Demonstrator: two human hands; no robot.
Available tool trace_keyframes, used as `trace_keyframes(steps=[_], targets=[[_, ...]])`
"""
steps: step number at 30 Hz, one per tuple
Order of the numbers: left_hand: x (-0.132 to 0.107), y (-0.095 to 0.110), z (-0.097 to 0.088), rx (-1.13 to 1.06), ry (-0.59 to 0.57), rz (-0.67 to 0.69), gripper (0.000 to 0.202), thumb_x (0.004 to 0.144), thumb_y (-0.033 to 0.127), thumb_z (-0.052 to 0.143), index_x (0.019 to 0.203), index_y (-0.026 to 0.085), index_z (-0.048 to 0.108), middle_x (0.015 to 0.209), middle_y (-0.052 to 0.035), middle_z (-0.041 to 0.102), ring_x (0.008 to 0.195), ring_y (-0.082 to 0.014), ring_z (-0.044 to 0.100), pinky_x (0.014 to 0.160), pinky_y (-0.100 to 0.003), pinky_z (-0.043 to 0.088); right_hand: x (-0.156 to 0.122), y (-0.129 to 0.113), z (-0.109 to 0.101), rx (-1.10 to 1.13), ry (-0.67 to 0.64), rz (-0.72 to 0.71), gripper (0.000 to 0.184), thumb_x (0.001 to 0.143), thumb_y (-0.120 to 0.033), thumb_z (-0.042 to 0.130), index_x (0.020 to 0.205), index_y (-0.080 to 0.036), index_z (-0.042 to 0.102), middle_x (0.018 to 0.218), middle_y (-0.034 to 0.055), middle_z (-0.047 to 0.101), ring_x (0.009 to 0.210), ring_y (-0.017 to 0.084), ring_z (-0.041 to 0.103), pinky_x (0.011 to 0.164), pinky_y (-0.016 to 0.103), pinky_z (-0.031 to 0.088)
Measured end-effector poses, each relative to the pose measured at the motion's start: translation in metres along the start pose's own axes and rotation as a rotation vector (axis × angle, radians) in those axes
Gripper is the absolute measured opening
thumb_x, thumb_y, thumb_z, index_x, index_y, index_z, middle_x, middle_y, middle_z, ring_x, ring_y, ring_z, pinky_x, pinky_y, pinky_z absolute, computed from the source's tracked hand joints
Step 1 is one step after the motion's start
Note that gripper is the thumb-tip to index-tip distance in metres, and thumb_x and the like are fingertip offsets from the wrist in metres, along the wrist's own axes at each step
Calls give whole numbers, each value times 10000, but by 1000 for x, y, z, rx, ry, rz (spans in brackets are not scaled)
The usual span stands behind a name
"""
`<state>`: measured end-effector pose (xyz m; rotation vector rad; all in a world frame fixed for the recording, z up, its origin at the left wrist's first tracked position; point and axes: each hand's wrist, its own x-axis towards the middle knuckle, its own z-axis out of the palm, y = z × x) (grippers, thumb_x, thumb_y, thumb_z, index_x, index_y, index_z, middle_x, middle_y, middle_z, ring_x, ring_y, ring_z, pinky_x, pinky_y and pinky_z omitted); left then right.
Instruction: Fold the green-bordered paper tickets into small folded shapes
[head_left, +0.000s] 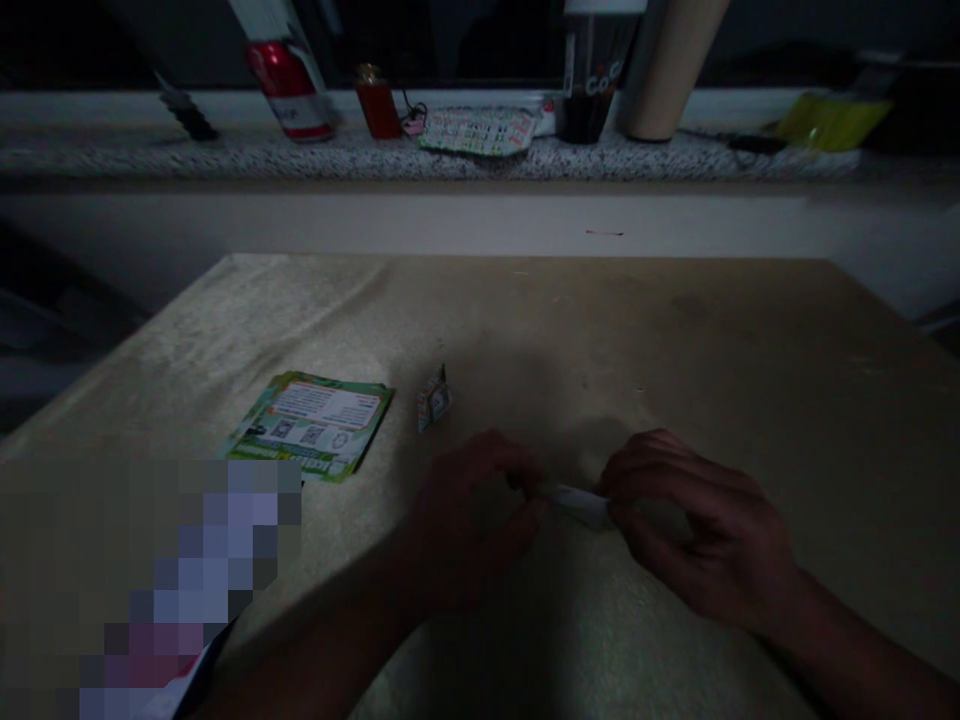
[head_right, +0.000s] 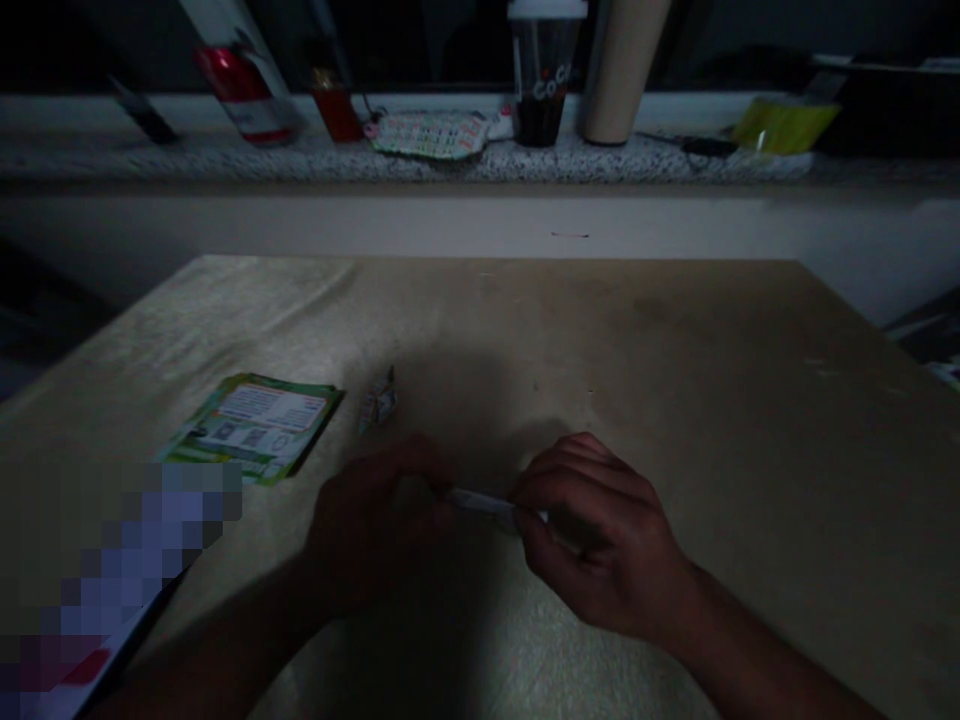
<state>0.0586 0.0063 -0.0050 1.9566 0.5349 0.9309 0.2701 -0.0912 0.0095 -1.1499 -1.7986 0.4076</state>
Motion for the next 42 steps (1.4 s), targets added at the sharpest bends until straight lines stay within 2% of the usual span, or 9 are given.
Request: trace_keyframes(steps=[3, 6, 9, 15, 19, 25, 33, 37, 42], targets=[[5, 0, -3, 153, -135, 165, 218, 794, 172, 750, 995, 175, 666, 845, -39, 687, 789, -183, 629, 735, -323, 511, 2, -1, -1, -64, -69, -97, 186, 797, -11, 648, 925, -145, 663, 759, 70, 698, 696, 199, 642, 676, 403, 496], [7, 0, -1, 186, -192, 315, 82, 888, 159, 689, 970, 166, 687, 840, -43, 710, 770, -165, 620, 741, -316, 503, 3, -2, 0, -109, -102, -141, 183, 789, -5, 659, 924, -128, 663, 764, 76, 708, 696, 192, 634, 675, 398, 495], [7, 1, -1, 190, -179, 359, 67, 925, 121, 635, 930, 140, 699, 802, -47, 705, 726, -147, 601, 698, -287, 490, 1, -2, -1, -126, -117, -131, 184, 813, -9, 662, 957, -123, 670, 799, 80, 724, 734, 194, 652, 714, 404, 506], [2, 2, -1, 196, -116, 409, 75, 896, 72, 645, 929, 117, 695, 794, -47, 686, 710, -136, 583, 680, -269, 488, -3, 0, -1, -155, -51, -113, 333, 814, -64, 729, 1137, -96, 655, 1064, 142, 738, 934, 221, 683, 822, 405, 525], [1, 3, 3, 218, -106, 444, 93, 889, 51, 641, 931, 120, 686, 770, -38, 678, 682, -131, 567, 678, -278, 489, -4, 3, 2, -118, -41, -139, 186, 819, -50, 725, 988, -121, 692, 1040, 122, 744, 874, 202, 690, 794, 405, 519], [4, 1, -2, 195, -150, 434, 90, 896, 63, 639, 944, 109, 699, 757, -44, 664, 683, -134, 563, 654, -272, 479, -1, -2, 1, -85, -56, -119, 123, 861, -26, 685, 925, -129, 705, 862, 63, 758, 748, 163, 679, 739, 392, 503], [4, 2, -3, 164, -117, 404, 65, 900, 92, 661, 892, 108, 723, 720, -36, 674, 641, -117, 566, 609, -238, 465, -1, -4, 2, -114, -12, -105, 118, 879, -54, 706, 953, -143, 730, 878, 58, 778, 735, 158, 690, 727, 373, 515], [3, 0, -4, 110, -110, 326, 57, 901, 112, 679, 904, 106, 735, 732, -48, 689, 654, -122, 608, 607, -229, 489, -1, 1, 1, -63, 2, -59, 150, 876, -83, 729, 1011, -149, 725, 861, 63, 784, 761, 178, 715, 745, 375, 531], [4, -2, -5, 3, -101, 198, 41, 877, 139, 722, 892, 138, 760, 736, -33, 701, 649, -118, 641, 601, -211, 504, -1, 2, 0, 4, 35, -44, 129, 888, -58, 682, 962, -152, 731, 817, 71, 782, 720, 181, 715, 706, 365, 539]])
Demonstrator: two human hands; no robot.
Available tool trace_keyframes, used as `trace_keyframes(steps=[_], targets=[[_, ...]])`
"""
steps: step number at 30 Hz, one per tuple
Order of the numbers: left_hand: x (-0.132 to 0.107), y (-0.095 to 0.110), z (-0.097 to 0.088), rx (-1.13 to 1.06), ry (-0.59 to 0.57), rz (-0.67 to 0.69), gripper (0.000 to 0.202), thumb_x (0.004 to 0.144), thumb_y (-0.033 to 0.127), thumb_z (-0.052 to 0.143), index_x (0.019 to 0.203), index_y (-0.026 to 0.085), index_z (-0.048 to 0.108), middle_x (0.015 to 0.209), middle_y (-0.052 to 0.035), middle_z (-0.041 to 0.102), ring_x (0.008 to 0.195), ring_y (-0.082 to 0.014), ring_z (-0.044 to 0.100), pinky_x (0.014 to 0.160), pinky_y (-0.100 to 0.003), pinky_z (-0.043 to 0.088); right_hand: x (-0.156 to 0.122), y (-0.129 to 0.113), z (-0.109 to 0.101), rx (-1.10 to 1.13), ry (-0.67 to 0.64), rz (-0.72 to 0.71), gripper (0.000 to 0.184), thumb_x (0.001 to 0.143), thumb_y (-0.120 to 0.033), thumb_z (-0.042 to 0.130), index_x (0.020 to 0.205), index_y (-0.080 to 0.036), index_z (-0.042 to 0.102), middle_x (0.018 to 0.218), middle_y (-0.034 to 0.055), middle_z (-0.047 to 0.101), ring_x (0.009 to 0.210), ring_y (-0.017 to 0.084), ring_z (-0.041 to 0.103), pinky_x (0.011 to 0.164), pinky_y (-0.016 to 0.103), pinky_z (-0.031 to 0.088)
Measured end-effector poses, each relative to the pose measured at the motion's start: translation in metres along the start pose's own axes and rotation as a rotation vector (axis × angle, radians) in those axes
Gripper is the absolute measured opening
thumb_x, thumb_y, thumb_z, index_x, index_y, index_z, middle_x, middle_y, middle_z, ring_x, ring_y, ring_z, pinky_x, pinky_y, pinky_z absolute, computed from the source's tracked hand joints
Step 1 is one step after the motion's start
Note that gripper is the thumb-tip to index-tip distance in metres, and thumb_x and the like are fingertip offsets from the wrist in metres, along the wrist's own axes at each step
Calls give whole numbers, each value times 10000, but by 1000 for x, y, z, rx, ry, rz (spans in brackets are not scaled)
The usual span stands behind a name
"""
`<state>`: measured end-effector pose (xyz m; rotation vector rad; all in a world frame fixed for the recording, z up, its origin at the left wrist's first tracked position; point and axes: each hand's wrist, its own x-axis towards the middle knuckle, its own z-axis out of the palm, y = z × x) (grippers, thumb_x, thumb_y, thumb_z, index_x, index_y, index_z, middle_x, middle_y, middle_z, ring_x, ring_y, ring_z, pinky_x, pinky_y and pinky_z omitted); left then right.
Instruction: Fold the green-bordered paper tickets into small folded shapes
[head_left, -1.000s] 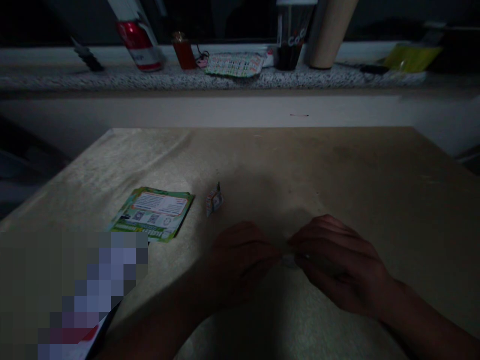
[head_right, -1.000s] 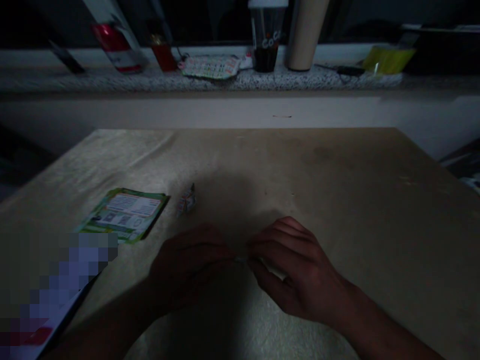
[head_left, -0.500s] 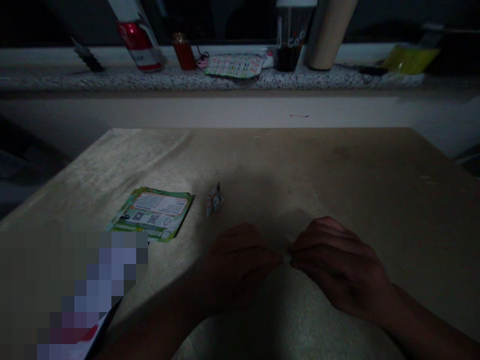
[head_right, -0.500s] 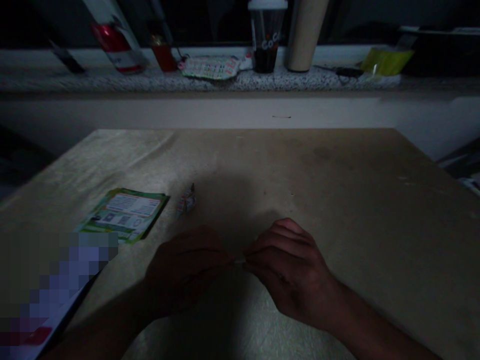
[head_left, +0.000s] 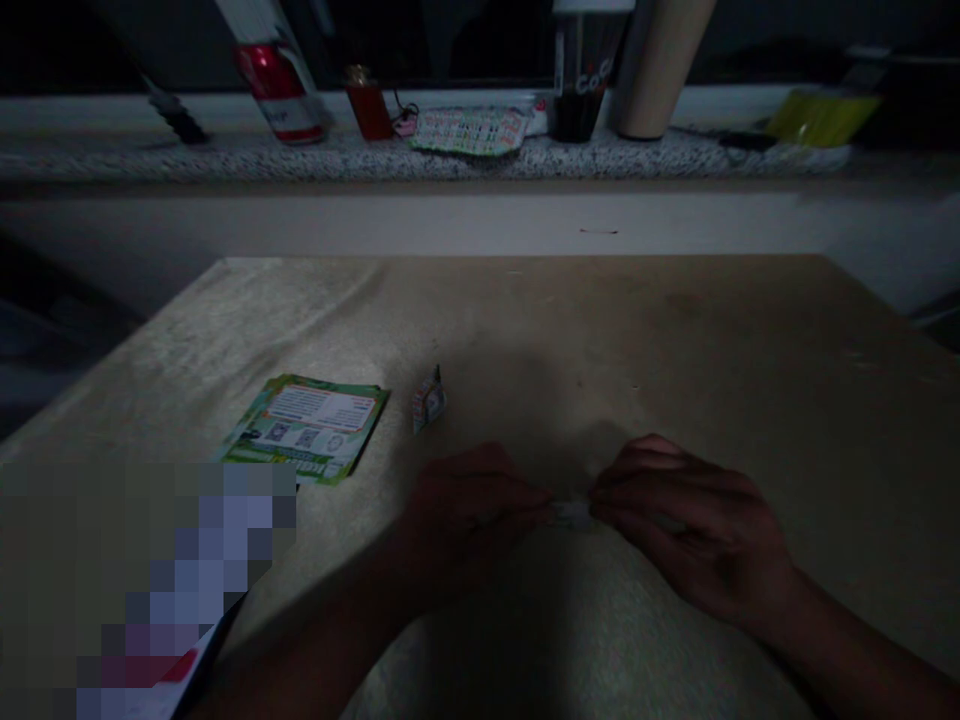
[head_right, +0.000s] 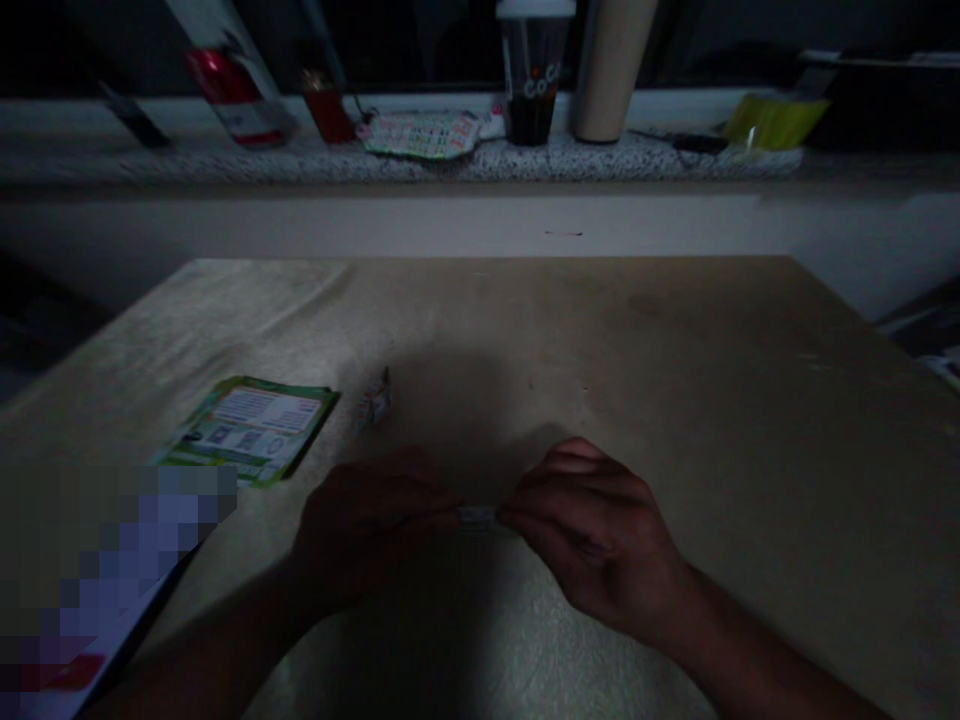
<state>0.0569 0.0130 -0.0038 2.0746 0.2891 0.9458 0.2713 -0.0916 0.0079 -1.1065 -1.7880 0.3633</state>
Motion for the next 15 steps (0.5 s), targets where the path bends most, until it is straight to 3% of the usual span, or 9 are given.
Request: trace_keyframes(steps=[3, 6, 8, 11, 13, 15], targets=[[3, 1, 0, -60, -31, -182, 98, 905, 188, 690, 861, 152, 770, 720, -21, 689, 635, -113, 641, 581, -202, 494, 0, 1, -1, -4, -4, 52, 111, 891, -78, 680, 919, -170, 734, 770, 52, 768, 686, 177, 708, 678, 352, 539], [5, 3, -1, -67, -56, -295, 184, 931, 224, 634, 814, 155, 759, 695, -11, 668, 612, -112, 619, 550, -202, 465, -3, 3, -1, 10, 9, 212, 78, 899, -148, 689, 864, -200, 735, 715, 16, 736, 634, 155, 688, 604, 297, 539], [5, 4, -1, -59, -16, -317, 239, 928, 237, 620, 726, 155, 720, 628, 11, 622, 553, -98, 566, 509, -198, 426, -7, 3, 1, 46, 43, 335, 64, 899, -193, 694, 940, -221, 734, 713, -1, 731, 602, 141, 680, 543, 255, 534], [3, 3, 2, -44, 96, -377, 316, 914, 262, 631, 616, 160, 633, 520, 51, 504, 467, -80, 458, 443, -193, 348, -11, 1, 7, 143, 85, 445, 220, 893, -224, 698, 1113, -241, 692, 708, -20, 732, 575, 135, 675, 516, 230, 543], [0, 0, 4, -51, 119, -433, 337, 928, 293, 618, 617, 163, 629, 501, 55, 480, 453, -84, 445, 422, -194, 331, -13, 2, 11, 187, 107, 471, 248, 886, -209, 697, 1130, -243, 681, 695, -27, 726, 568, 131, 670, 515, 222, 547], [-3, -1, 6, -19, 103, -461, 250, 940, 296, 603, 740, 172, 688, 578, 35, 578, 521, -108, 536, 467, -203, 410, -13, 3, 14, 195, 138, 481, 242, 874, -188, 699, 1110, -242, 684, 681, -33, 718, 566, 124, 665, 520, 213, 548]])
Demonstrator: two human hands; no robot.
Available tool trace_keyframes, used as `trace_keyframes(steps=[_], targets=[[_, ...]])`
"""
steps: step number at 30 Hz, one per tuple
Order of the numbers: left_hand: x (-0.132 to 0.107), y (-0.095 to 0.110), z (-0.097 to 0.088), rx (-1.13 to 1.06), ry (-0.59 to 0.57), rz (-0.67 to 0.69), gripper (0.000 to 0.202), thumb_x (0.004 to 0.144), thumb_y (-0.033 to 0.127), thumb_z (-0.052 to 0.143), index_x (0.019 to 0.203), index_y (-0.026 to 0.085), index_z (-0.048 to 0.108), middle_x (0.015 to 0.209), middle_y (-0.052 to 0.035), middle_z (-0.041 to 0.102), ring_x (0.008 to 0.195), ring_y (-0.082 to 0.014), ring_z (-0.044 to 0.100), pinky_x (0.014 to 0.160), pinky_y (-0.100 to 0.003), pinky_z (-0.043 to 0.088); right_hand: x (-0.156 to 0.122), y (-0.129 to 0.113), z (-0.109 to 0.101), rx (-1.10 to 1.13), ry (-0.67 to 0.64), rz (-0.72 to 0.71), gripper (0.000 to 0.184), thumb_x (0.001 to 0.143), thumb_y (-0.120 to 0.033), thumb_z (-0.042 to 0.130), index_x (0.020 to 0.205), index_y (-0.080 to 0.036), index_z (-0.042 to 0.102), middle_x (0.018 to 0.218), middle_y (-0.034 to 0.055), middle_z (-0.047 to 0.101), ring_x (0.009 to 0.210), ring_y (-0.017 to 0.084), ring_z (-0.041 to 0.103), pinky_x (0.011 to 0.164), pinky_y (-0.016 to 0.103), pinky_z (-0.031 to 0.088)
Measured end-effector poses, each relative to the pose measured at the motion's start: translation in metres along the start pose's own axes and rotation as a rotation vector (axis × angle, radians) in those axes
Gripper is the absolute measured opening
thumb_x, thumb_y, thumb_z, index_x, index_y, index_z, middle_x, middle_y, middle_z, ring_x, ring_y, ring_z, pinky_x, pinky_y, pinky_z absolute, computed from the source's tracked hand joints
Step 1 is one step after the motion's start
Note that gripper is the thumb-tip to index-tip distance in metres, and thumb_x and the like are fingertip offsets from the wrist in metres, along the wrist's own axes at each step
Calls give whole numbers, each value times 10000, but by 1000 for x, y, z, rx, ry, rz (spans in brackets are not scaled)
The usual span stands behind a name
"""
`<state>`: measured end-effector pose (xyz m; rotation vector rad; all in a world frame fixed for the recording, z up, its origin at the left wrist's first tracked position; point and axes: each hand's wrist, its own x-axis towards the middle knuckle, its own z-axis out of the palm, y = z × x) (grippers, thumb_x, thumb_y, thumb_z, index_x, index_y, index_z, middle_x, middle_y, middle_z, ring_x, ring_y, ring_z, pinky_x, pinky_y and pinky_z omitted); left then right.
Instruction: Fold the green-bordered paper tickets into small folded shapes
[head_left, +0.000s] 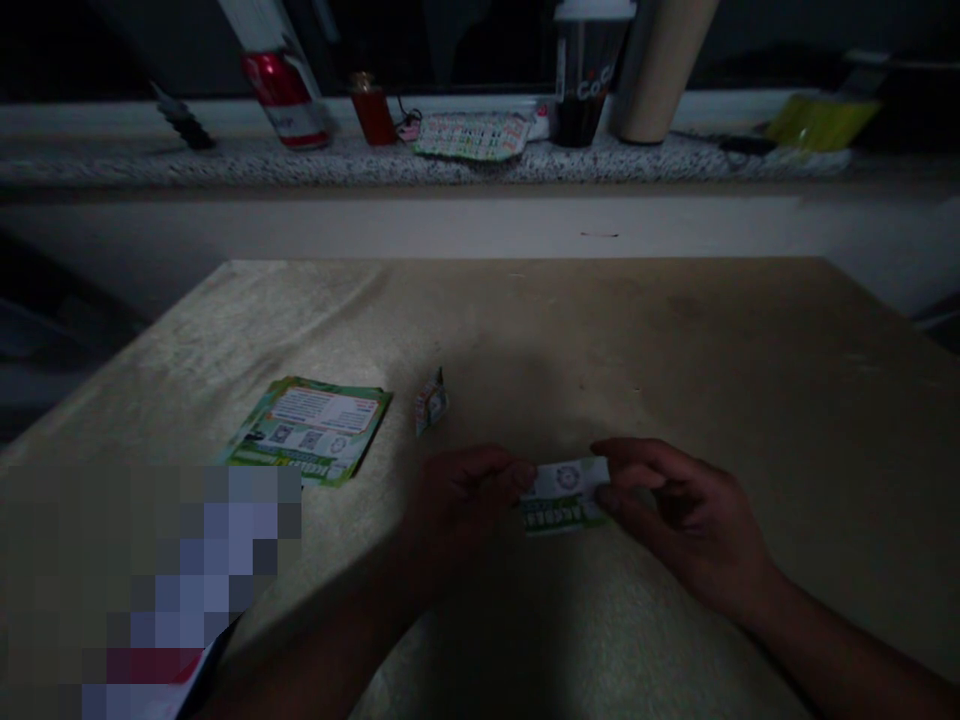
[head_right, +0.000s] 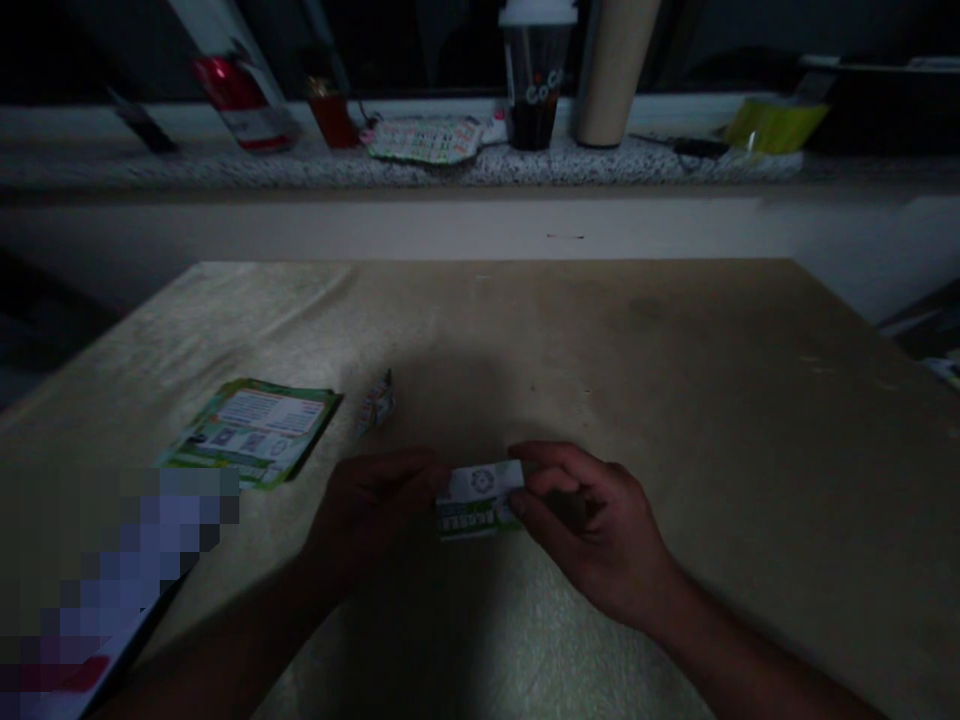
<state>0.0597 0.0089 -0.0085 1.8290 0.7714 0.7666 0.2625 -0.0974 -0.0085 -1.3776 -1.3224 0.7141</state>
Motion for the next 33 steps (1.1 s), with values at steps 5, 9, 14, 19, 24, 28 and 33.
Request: trace_keyframes(steps=[5, 9, 14, 19, 24, 28, 33], targets=[[-7, 3, 2, 298, -81, 177, 591, 794, 371, 780, 1317, 224, 549, 1195, -98, 674, 1034, -255, 646, 879, -421, 556, 2, 4, 2, 20, 33, 7, 253, 877, -177, 691, 1120, -245, 676, 665, -41, 687, 579, 115, 645, 515, 198, 530], [-12, 5, 6, 467, -183, 243, 729, 794, 440, 778, 1397, 206, 443, 1265, -145, 639, 1124, -310, 607, 966, -515, 515, 0, 5, 2, 33, 26, 5, 256, 899, -180, 679, 1143, -258, 672, 690, -41, 685, 588, 106, 642, 538, 193, 528], [-15, 2, 8, 438, -192, 143, 684, 857, 492, 705, 1415, 215, 423, 1275, -144, 638, 1111, -305, 623, 939, -513, 532, -1, 5, 1, 96, -4, -36, 437, 857, -233, 756, 1271, -267, 619, 808, -5, 736, 710, 150, 713, 651, 239, 596], [-16, 0, 11, 301, -210, 13, 622, 860, 544, 676, 1364, 223, 505, 1257, -141, 657, 1105, -313, 649, 929, -520, 546, 0, 4, 4, 131, -41, -68, 585, 786, -184, 827, 1308, -298, 589, 856, -14, 762, 780, 155, 747, 753, 255, 616], [-14, -2, 11, 212, -247, 9, 648, 875, 565, 631, 1390, 198, 491, 1314, -174, 640, 1165, -344, 636, 971, -583, 518, 0, 4, 4, 102, -37, -54, 580, 780, -162, 825, 1294, -310, 600, 855, -30, 767, 752, 136, 745, 697, 226, 607], [-14, -2, 9, 190, -261, 19, 613, 904, 562, 589, 1384, 193, 499, 1303, -184, 650, 1164, -348, 643, 955, -581, 534, -1, 6, 3, 112, -46, -48, 584, 803, -175, 807, 1322, -314, 579, 893, -23, 773, 773, 140, 749, 704, 238, 611], [-16, -3, 7, 97, -258, 64, 602, 957, 463, 567, 1479, 214, 400, 1347, -182, 631, 1189, -317, 644, 965, -516, 551, -1, 4, 3, 90, -43, -66, 578, 813, -142, 783, 1329, -301, 576, 886, -22, 766, 793, 134, 743, 736, 232, 603]])
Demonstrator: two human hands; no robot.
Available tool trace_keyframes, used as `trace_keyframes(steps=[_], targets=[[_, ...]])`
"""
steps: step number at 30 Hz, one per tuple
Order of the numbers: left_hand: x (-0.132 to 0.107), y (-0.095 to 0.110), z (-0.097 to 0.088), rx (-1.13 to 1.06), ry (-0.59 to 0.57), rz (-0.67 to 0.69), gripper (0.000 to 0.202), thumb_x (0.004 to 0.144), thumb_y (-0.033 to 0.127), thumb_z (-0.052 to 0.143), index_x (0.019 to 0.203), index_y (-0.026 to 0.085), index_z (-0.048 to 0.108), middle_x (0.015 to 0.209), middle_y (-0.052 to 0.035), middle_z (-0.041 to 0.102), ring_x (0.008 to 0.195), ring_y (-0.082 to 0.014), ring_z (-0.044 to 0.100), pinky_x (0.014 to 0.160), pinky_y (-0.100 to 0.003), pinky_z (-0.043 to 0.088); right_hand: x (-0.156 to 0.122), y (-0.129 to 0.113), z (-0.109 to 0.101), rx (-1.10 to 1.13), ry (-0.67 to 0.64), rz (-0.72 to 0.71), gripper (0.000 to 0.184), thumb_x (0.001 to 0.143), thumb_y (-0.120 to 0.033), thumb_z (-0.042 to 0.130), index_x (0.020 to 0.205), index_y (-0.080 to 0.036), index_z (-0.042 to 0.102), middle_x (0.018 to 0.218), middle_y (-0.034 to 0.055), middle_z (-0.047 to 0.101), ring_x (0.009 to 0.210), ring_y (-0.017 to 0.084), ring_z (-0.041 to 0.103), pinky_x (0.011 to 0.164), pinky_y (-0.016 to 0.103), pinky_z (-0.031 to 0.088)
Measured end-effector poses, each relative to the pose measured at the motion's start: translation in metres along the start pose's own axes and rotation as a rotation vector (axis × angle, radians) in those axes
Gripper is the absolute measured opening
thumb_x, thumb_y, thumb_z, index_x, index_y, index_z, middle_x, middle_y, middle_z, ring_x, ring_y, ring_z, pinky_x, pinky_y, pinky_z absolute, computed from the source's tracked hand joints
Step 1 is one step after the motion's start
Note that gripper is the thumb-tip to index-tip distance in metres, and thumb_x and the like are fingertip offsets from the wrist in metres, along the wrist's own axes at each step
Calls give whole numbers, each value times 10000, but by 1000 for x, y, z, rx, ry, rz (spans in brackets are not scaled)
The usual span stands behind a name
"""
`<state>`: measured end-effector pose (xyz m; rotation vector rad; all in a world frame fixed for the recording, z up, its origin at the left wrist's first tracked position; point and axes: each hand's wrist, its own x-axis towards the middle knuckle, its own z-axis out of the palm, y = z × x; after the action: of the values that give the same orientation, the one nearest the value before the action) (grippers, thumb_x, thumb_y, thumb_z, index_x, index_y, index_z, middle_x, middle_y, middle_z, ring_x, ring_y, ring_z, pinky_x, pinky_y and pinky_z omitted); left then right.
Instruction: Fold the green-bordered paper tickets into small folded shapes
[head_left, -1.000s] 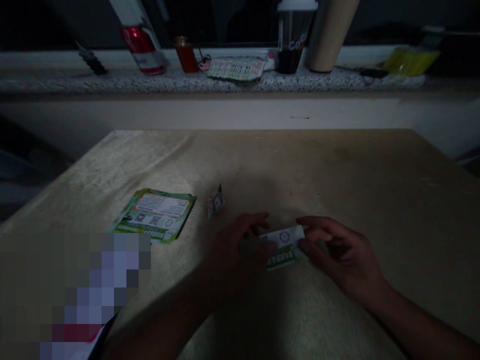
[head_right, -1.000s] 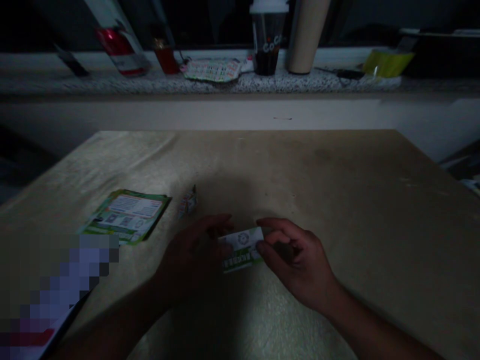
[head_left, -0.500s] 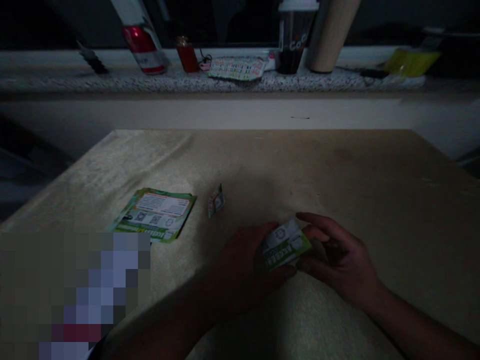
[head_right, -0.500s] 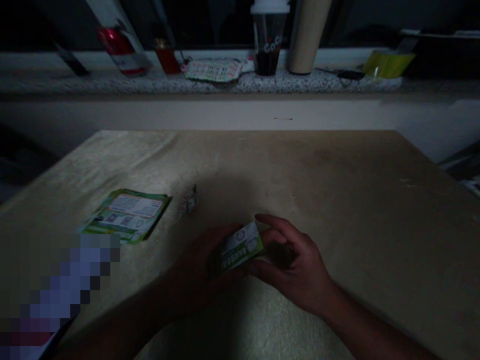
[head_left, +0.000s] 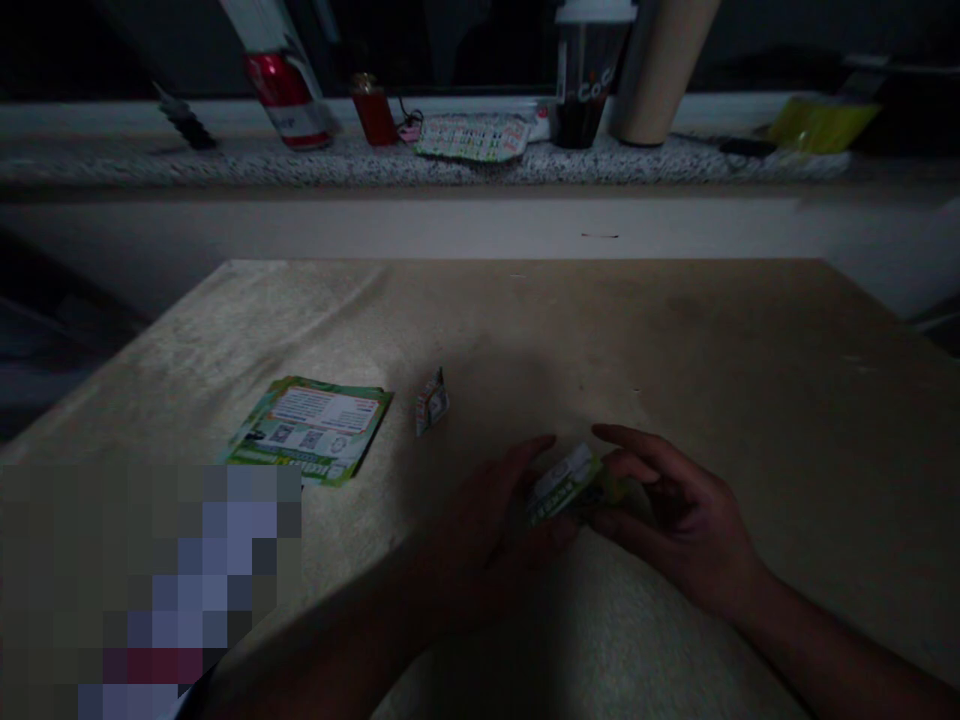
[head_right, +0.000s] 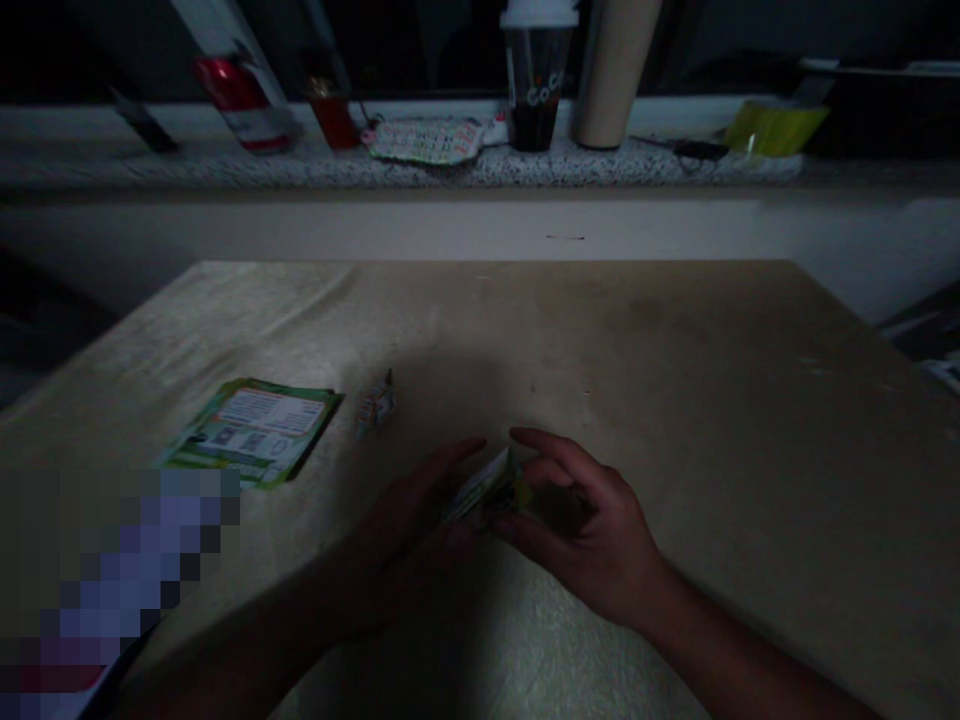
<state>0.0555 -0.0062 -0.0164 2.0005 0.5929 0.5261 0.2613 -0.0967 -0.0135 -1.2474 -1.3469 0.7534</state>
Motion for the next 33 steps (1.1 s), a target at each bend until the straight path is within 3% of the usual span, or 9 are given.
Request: trace_keyframes(steps=[5, 9, 15, 18, 22, 25, 28, 33], targets=[[-1, -1, -1, -52, 35, 59, 586, 981, 391, 552, 1512, 226, 370, 1249, -171, 690, 1113, -298, 683, 861, -450, 601, 0, 1, 0, 13, 3, 3, 524, 870, -100, 677, 1341, -295, 558, 889, -5, 761, 746, 141, 728, 658, 235, 595], [-2, -3, -2, -21, 28, 77, 583, 995, 347, 522, 1532, 226, 330, 1290, -172, 662, 1149, -293, 657, 924, -475, 571, -2, 3, -1, -13, 31, 42, 465, 903, -112, 616, 1325, -303, 576, 817, -10, 738, 620, 127, 673, 509, 202, 527], [2, -2, -8, 164, 114, 36, 575, 1014, 268, 478, 1550, 242, 270, 1310, -138, 638, 1156, -268, 634, 994, -473, 517, 2, 3, -4, -73, 102, 6, 291, 873, -99, 635, 1096, -280, 688, 820, -20, 751, 634, 113, 686, 530, 178, 532], [5, -1, -11, 325, 133, 183, 553, 1006, 189, 467, 1529, 260, 304, 1340, -112, 613, 1191, -252, 602, 1008, -434, 493, 4, 0, -6, -137, 125, -38, 243, 859, -77, 612, 978, -262, 716, 811, -21, 755, 622, 111, 690, 512, 176, 522], [8, -2, -13, 391, 100, 367, 483, 981, 117, 457, 1449, 235, 438, 1113, -75, 691, 960, -202, 648, 860, -367, 515, 5, -3, -8, -175, 134, -45, 241, 889, -98, 593, 1036, -251, 706, 790, -11, 748, 613, 122, 686, 496, 196, 514], [9, -1, -11, 406, 105, 388, 359, 950, 106, 497, 1293, 185, 569, 1022, -75, 710, 869, -194, 652, 817, -371, 511, 7, 0, -9, -210, 80, -27, 200, 923, -139, 574, 1041, -242, 700, 835, 2, 753, 656, 129, 699, 525, 204, 529], [7, 2, -8, 438, 84, 306, 283, 934, 169, 538, 1208, 162, 607, 1023, -95, 728, 892, -226, 669, 852, -420, 520, 9, 4, -11, -287, 28, 22, 201, 980, -200, 515, 1089, -237, 681, 878, 14, 754, 686, 137, 704, 571, 225, 551], [-1, 6, -5, 433, 9, 197, 499, 852, 228, 585, 1345, 198, 513, 1242, -128, 678, 1087, -281, 650, 956, -464, 513, 7, 1, -12, -480, -24, -54, 298, 989, -309, 522, 1268, -220, 574, 1094, 84, 733, 972, 237, 704, 815, 385, 574]])
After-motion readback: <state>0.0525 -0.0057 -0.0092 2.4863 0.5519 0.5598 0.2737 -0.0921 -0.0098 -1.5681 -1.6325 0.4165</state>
